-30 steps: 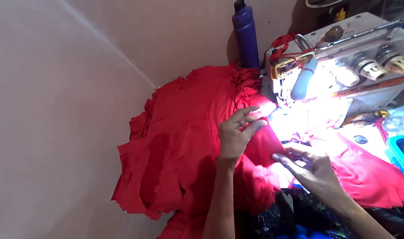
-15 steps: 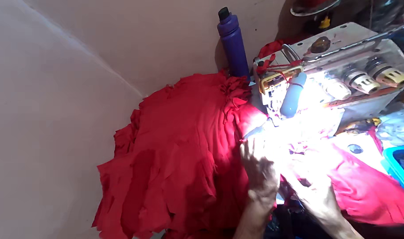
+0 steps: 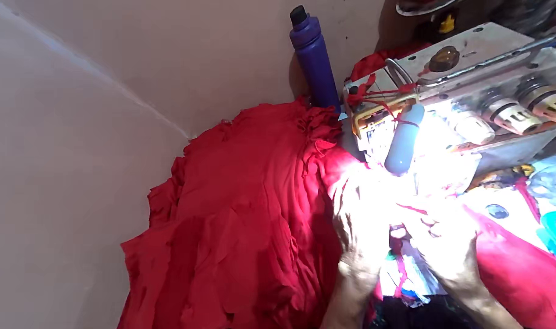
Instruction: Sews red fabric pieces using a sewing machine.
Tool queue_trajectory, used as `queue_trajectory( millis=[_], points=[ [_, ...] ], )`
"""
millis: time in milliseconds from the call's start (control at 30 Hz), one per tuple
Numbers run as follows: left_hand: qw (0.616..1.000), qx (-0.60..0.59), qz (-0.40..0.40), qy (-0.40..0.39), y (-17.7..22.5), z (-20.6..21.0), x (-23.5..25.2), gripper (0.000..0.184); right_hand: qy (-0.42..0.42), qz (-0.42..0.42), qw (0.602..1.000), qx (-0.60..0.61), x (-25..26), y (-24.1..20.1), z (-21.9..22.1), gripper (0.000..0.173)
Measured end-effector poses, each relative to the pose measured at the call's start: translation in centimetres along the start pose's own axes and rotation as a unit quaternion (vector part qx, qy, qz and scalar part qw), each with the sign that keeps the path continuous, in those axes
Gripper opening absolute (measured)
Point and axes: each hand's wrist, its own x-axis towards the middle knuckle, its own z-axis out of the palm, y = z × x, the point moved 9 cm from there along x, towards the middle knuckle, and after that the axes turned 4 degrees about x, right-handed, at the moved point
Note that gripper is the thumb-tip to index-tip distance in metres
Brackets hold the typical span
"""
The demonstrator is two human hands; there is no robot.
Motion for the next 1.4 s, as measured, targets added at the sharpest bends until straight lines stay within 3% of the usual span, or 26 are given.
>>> queue_trajectory(
  millis=[100,167,233,333,433,500,633,800,1000,1100,1167,1300,1400],
  points=[
    [0.994,-0.018,-0.045,-0.099,-1.8,0.5,2.1,0.049,-0.012,-0.017,0.997,-0.08,1.2,0.1,0.3,0.023],
    [0.979,-0.008,-0.117,-0.166,-3.0,0.4,3.1,0.049,-0.023,-0.018,0.993,-0.118,1.5,0.1,0.4,0.025],
    [0.972,0.004,-0.134,-0.195,-4.2,0.8,4.8,0.045,-0.035,-0.016,0.989,-0.14,1.3,0.2,0.4,0.024],
    [0.979,0.009,-0.096,-0.18,-5.4,2.7,9.6,0.04,-0.055,-0.028,0.986,-0.154,0.6,-0.4,0.2,0.029],
    [0.976,-0.167,-0.068,-0.123,-8.1,2.6,10.4,0.036,-0.115,-0.033,0.985,-0.123,-0.6,-1.4,0.3,0.031],
    [0.966,-0.227,-0.062,-0.108,-8.2,-0.4,7.4,0.034,-0.155,-0.058,0.981,-0.101,-1.9,-2.4,0.9,0.029],
    [0.986,-0.157,-0.056,-0.009,-7.4,-9.4,0.3,0.021,-0.247,-0.083,0.964,-0.049,-5.0,-3.5,2.9,0.03],
    [0.988,-0.039,-0.094,0.113,-13.1,-17.9,-3.6,0.021,-0.337,-0.042,0.94,-0.005,-6.6,-5.2,7.1,0.029],
    [0.983,-0.017,-0.181,0.025,-16.4,-18.6,-3.3,0.049,-0.385,-0.065,0.92,-0.02,-7.2,-7.9,12.1,0.028],
    [0.992,-0.026,-0.121,0.017,-16.3,-18.6,-3.9,0.036,-0.357,-0.163,0.918,-0.057,-7.9,-9.3,13.0,0.027],
    [0.993,-0.031,-0.11,-0.007,-16.9,-18.1,-4.6,0.034,-0.363,-0.244,0.896,-0.078,-9.8,-10.7,14.1,0.026],
    [0.99,-0.073,-0.105,0.055,-19.7,-17.8,-5.0,0.015,-0.38,-0.437,0.81,-0.089,-15.9,-12.3,18.6,0.021],
    [0.974,-0.148,-0.163,0.049,-22.2,-17.5,-5.1,0.02,-0.321,-0.571,0.735,-0.173,-18.3,-10.7,22.3,0.021]
  ],
)
